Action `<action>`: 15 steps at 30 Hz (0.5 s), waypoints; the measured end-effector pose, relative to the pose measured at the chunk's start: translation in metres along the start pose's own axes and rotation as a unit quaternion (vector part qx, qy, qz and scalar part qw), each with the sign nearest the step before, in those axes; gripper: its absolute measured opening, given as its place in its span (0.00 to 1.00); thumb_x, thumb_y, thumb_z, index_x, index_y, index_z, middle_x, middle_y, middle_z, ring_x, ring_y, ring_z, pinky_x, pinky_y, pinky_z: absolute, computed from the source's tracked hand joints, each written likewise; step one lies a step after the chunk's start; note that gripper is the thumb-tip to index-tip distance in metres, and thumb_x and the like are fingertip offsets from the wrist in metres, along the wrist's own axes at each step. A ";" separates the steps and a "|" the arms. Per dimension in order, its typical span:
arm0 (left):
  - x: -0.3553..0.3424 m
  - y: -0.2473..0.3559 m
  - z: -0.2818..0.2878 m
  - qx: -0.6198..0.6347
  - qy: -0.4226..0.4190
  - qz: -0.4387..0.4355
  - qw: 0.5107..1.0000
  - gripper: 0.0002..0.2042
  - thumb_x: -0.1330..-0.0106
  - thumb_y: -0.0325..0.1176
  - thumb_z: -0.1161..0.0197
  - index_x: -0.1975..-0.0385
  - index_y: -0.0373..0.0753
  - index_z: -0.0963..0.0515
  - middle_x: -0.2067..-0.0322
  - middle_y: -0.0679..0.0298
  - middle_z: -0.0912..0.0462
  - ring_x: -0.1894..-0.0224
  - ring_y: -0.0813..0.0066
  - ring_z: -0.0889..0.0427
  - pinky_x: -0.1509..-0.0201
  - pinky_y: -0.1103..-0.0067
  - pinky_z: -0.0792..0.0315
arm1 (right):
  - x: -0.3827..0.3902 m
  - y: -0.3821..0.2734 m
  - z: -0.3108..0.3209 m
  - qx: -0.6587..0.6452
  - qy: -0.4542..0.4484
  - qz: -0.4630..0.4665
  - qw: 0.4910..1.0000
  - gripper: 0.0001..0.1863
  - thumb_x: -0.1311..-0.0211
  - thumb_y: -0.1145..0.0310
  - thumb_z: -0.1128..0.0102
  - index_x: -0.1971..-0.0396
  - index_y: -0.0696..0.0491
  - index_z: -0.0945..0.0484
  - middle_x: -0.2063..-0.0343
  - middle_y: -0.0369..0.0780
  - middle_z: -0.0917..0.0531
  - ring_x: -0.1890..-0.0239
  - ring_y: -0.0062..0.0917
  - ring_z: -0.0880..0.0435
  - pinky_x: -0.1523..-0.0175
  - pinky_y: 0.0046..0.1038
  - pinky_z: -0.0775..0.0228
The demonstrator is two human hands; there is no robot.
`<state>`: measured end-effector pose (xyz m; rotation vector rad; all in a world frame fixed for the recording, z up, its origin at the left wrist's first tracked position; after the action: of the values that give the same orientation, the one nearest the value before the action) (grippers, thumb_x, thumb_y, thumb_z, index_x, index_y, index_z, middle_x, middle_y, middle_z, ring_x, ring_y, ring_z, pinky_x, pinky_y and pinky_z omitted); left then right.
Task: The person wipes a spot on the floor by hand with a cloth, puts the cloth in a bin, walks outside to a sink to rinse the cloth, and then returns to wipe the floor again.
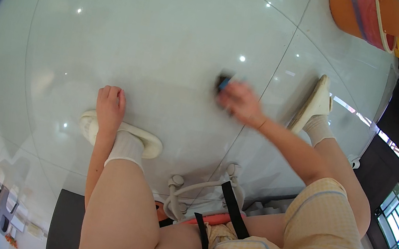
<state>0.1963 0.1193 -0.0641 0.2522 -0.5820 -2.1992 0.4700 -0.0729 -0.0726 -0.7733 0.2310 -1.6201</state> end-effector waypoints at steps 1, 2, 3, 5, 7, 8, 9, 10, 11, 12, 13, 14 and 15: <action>0.004 -0.003 0.001 -0.002 0.000 0.003 1.000 0.02 0.46 0.24 0.45 0.76 0.36 0.31 0.76 0.59 0.31 0.72 0.62 0.33 0.69 0.71 0.36 | 0.009 -0.036 -0.025 -0.093 -0.136 0.028 0.986 0.19 0.45 0.59 0.47 0.53 0.47 0.30 0.52 0.38 0.28 0.51 0.30 0.31 0.45 0.32 0.42; -0.001 0.001 -0.001 0.007 0.002 0.007 1.000 0.02 0.46 0.24 0.45 0.76 0.36 0.30 0.76 0.59 0.30 0.71 0.62 0.32 0.68 0.71 0.36 | 0.042 -0.055 -0.048 -0.071 -0.017 0.213 0.974 0.19 0.45 0.59 0.48 0.53 0.48 0.30 0.52 0.39 0.29 0.50 0.33 0.31 0.45 0.34 0.42; -0.001 0.003 -0.004 0.014 -0.001 0.016 1.000 0.02 0.46 0.24 0.45 0.76 0.36 0.30 0.76 0.59 0.30 0.71 0.62 0.32 0.68 0.71 0.36 | 0.065 -0.070 -0.079 -0.106 -0.094 0.232 0.962 0.18 0.45 0.63 0.48 0.53 0.47 0.30 0.49 0.40 0.31 0.47 0.34 0.32 0.44 0.36 0.42; 0.000 0.000 0.002 0.007 -0.010 0.019 1.000 0.01 0.45 0.24 0.45 0.75 0.36 0.30 0.75 0.59 0.30 0.71 0.62 0.32 0.68 0.71 0.36 | 0.113 -0.091 -0.099 0.021 -0.079 0.449 0.890 0.18 0.47 0.67 0.52 0.54 0.46 0.28 0.44 0.40 0.35 0.40 0.35 0.40 0.42 0.37 0.44; 0.001 0.000 0.001 0.003 -0.021 0.020 1.000 0.01 0.45 0.24 0.46 0.75 0.36 0.30 0.75 0.59 0.30 0.70 0.62 0.32 0.67 0.72 0.36 | 0.128 -0.079 -0.110 0.039 -0.112 0.474 0.873 0.18 0.48 0.66 0.52 0.55 0.47 0.27 0.45 0.40 0.35 0.41 0.35 0.39 0.44 0.35 0.43; 0.002 0.002 0.002 0.003 -0.020 0.017 1.000 0.01 0.45 0.25 0.46 0.75 0.36 0.30 0.75 0.59 0.30 0.70 0.62 0.32 0.67 0.72 0.36 | 0.129 -0.070 -0.108 0.039 -0.112 0.472 0.873 0.18 0.48 0.66 0.52 0.55 0.47 0.27 0.45 0.40 0.35 0.41 0.35 0.39 0.44 0.35 0.43; 0.002 0.003 0.002 0.003 -0.020 0.013 1.000 0.01 0.45 0.25 0.46 0.75 0.36 0.30 0.75 0.60 0.30 0.70 0.62 0.32 0.67 0.72 0.36 | 0.125 -0.055 -0.107 0.056 -0.119 0.469 0.874 0.17 0.48 0.66 0.51 0.56 0.47 0.27 0.46 0.41 0.33 0.43 0.35 0.37 0.46 0.35 0.41; 0.002 0.004 0.000 0.004 -0.023 0.013 1.000 0.01 0.45 0.25 0.46 0.75 0.36 0.30 0.75 0.60 0.30 0.70 0.62 0.32 0.67 0.72 0.36 | 0.116 -0.043 -0.099 0.071 -0.129 0.464 0.873 0.16 0.48 0.66 0.49 0.57 0.47 0.27 0.48 0.41 0.32 0.46 0.34 0.34 0.48 0.34 0.39; 0.002 0.005 -0.001 0.005 -0.028 0.011 1.000 0.01 0.45 0.25 0.46 0.75 0.36 0.30 0.75 0.60 0.30 0.70 0.62 0.32 0.66 0.72 0.36 | 0.095 -0.025 -0.082 0.001 -0.100 0.349 0.932 0.15 0.49 0.66 0.46 0.58 0.45 0.26 0.51 0.40 0.30 0.51 0.34 0.30 0.53 0.35 0.37; 0.001 0.005 0.000 0.006 -0.032 0.010 0.999 0.01 0.45 0.25 0.46 0.75 0.36 0.30 0.75 0.60 0.30 0.70 0.63 0.32 0.66 0.72 0.36 | 0.078 -0.012 -0.058 0.054 -0.034 0.379 0.923 0.13 0.49 0.67 0.45 0.60 0.44 0.26 0.53 0.39 0.28 0.54 0.35 0.29 0.56 0.37 0.36; 0.001 0.003 -0.002 0.007 -0.033 0.009 0.999 0.01 0.45 0.25 0.46 0.75 0.36 0.30 0.75 0.60 0.30 0.70 0.63 0.32 0.66 0.72 0.36 | 0.059 0.003 -0.037 0.070 -0.021 0.328 0.942 0.13 0.49 0.67 0.44 0.60 0.43 0.27 0.55 0.39 0.27 0.54 0.35 0.29 0.57 0.38 0.36; 0.001 0.002 0.000 0.001 -0.031 0.009 0.999 0.01 0.45 0.25 0.46 0.75 0.35 0.30 0.75 0.60 0.30 0.70 0.63 0.32 0.66 0.72 0.36 | 0.042 0.016 -0.010 0.108 0.061 0.305 0.944 0.14 0.50 0.68 0.44 0.60 0.42 0.26 0.56 0.39 0.27 0.54 0.36 0.29 0.56 0.40 0.37; -0.001 0.002 0.001 -0.003 -0.029 0.007 1.000 0.01 0.45 0.25 0.46 0.75 0.35 0.30 0.75 0.60 0.30 0.70 0.63 0.32 0.66 0.72 0.36 | 0.023 0.041 0.006 0.121 0.078 0.188 0.971 0.15 0.52 0.69 0.43 0.61 0.43 0.26 0.56 0.40 0.26 0.54 0.38 0.29 0.53 0.41 0.38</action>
<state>0.1980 0.1190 -0.0627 0.1818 -0.6081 -2.1999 0.5061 -0.1019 -0.0829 -0.3857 0.2690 -1.3171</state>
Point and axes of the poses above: each hand's wrist, its own x-axis away from the middle knuckle, its own z-axis out of the back of the hand, y = z × x, the point moved 6 cm from there along -x, towards the middle knuckle
